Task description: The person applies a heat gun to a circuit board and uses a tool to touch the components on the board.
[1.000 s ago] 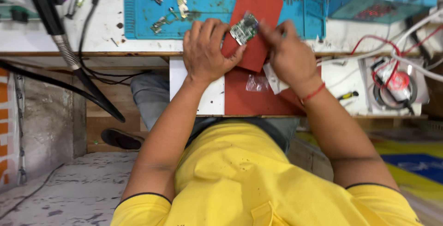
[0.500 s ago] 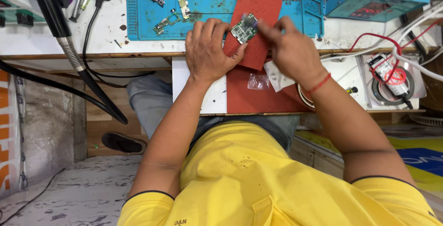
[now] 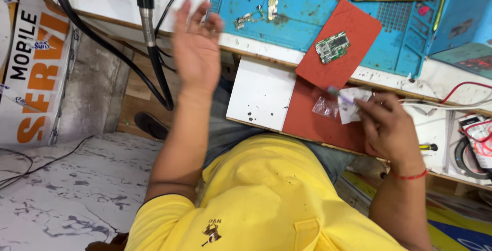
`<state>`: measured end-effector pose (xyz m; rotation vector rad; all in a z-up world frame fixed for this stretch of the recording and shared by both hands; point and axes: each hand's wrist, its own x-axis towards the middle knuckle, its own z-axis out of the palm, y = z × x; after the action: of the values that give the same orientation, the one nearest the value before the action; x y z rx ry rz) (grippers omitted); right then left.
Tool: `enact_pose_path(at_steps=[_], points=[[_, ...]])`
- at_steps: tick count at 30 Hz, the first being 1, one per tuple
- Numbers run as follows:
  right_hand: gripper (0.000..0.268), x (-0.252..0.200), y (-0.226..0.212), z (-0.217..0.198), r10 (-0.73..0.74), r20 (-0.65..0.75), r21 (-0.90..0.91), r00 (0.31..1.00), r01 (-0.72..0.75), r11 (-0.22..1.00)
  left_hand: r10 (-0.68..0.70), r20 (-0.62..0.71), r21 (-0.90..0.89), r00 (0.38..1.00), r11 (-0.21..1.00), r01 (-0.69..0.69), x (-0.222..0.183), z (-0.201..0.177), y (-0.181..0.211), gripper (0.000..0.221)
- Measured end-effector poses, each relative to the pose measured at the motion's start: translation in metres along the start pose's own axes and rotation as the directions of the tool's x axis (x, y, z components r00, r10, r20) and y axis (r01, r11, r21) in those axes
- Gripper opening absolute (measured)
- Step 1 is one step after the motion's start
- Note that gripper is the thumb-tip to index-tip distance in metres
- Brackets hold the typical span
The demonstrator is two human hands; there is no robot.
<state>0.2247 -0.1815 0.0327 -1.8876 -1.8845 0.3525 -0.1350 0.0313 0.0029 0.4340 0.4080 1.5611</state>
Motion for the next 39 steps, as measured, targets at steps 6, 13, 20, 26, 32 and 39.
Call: enact_pose_path(at_steps=[6,13,20,26,32,39], points=[[0.023,-0.014,0.012,0.010,-0.071,-0.028,-0.149,0.997,0.066,0.987,0.072,-0.100,-0.438,0.992,0.892,-0.109,0.066,-0.035,0.022,0.055],[0.026,-0.014,0.005,0.017,-0.049,-0.136,-0.051,0.990,0.043,0.998,0.234,-0.278,-0.371,0.932,0.868,-0.329,0.115,-0.030,0.017,0.042],[0.038,0.013,-0.006,0.019,0.226,-0.148,0.739,0.963,-0.045,0.672,0.326,0.051,-0.034,0.944,0.945,-0.325,0.016,0.014,-0.013,0.027],[0.064,0.069,-0.045,0.004,0.061,-0.402,0.758,0.914,0.295,0.582,-0.017,0.310,0.597,0.951,0.782,-0.181,-0.066,0.029,-0.032,0.027],[0.069,0.082,-0.073,-0.016,-0.472,-0.014,0.006,0.881,0.472,0.882,-0.087,0.507,0.769,0.858,0.496,-0.404,-0.062,0.049,-0.008,0.024],[0.069,0.123,-0.026,-0.009,-0.465,-0.189,0.103,0.865,0.489,0.866,0.216,0.745,0.352,0.632,0.677,-0.646,-0.018,0.098,-0.092,0.033]])
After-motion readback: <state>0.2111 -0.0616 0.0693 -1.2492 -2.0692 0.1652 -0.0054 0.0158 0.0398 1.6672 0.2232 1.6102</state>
